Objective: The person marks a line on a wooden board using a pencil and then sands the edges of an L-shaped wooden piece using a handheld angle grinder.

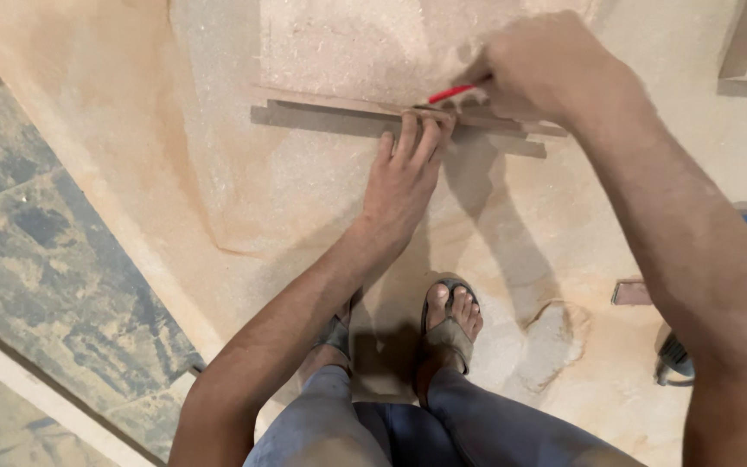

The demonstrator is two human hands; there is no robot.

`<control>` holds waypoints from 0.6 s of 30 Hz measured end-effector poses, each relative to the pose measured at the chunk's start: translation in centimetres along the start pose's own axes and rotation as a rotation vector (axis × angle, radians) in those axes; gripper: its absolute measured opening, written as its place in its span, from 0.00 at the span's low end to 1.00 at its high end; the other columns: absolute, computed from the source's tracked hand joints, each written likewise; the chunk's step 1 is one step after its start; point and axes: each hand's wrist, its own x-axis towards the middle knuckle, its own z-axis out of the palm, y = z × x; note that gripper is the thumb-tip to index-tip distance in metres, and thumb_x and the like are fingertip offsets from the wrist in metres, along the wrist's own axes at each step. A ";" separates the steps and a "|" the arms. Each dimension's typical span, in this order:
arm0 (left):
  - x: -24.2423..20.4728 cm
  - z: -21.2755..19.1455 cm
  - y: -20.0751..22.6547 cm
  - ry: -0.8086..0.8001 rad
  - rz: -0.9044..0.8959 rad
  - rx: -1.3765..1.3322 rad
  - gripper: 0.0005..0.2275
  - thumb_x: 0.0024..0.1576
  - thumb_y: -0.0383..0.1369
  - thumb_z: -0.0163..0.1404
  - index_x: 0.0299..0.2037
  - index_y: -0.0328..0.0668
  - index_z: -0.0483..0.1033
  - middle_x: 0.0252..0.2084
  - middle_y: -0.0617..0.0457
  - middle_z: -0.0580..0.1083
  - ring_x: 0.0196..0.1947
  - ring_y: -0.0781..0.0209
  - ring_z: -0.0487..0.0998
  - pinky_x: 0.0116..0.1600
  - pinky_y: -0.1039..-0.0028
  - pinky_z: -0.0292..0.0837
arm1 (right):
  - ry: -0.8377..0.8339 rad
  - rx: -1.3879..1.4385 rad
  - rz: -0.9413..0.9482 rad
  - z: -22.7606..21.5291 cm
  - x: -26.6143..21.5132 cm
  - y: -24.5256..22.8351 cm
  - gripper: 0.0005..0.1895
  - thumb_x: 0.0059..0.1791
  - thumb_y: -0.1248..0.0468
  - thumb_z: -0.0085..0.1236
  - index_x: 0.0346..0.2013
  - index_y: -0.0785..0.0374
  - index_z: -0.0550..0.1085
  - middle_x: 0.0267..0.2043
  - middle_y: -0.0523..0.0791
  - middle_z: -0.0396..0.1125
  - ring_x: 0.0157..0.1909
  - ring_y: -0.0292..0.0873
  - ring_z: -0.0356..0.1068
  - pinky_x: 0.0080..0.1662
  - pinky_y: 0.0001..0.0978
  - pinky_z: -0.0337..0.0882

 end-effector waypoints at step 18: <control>0.9 -1.3 -0.6 -0.275 0.105 0.085 0.45 0.43 0.36 0.60 0.72 0.32 0.52 0.66 0.37 0.58 0.67 0.41 0.58 0.63 0.55 0.62 | -0.230 -0.391 0.073 -0.3 -1.9 0.8 0.11 0.52 0.47 0.61 0.41 0.44 0.85 0.32 0.41 0.75 0.35 0.41 0.76 0.38 0.37 0.74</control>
